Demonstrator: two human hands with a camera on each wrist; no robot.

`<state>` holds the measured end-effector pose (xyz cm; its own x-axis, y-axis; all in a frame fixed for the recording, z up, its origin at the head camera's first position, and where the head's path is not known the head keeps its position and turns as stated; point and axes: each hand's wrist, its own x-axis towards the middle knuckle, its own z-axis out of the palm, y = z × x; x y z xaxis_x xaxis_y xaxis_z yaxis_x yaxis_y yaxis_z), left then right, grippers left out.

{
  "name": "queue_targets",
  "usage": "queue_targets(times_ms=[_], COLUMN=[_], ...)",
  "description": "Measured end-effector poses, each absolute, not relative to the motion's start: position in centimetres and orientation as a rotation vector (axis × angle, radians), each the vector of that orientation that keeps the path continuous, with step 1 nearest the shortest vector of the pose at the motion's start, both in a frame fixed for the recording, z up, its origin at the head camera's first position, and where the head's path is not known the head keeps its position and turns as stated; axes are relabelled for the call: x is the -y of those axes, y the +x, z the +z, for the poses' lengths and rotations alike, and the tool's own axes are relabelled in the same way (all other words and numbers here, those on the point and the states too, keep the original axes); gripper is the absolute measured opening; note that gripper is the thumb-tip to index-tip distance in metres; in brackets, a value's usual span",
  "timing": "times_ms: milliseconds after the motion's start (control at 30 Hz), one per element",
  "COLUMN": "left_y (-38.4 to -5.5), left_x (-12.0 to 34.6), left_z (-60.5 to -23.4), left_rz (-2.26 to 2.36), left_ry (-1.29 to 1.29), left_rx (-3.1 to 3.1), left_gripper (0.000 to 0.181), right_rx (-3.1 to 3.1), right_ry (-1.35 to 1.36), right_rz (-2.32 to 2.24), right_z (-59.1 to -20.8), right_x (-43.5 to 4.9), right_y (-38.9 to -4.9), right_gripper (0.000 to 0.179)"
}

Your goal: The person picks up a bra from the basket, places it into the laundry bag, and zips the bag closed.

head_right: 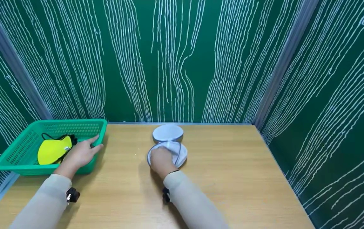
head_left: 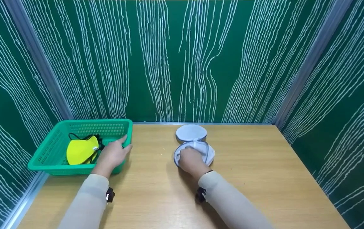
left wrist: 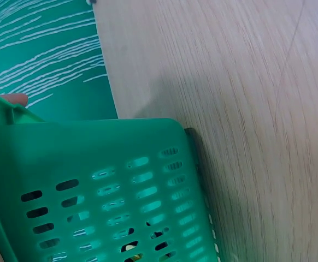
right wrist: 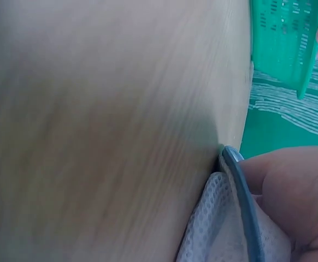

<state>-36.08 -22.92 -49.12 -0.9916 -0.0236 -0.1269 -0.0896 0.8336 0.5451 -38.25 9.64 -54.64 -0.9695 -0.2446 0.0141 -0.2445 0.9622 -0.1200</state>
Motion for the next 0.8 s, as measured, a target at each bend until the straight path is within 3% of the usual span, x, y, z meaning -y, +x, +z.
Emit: queue_targets(times_ms=[400, 800], left_y=[-36.1, -36.2], left_x=[22.9, 22.9], left_z=[-49.3, -49.1], left_rz=[0.849, 0.847], left_ry=[-0.043, -0.076], left_rx=[-2.953, -2.92], left_gripper=[0.074, 0.075], right_rx=[-3.171, -3.073], right_ry=[-0.532, -0.424], right_rz=[-0.133, -0.215], right_z=[-54.9, -54.3], right_x=[-8.3, -7.7], right_y=[-37.3, -37.0], right_gripper=[0.015, 0.019])
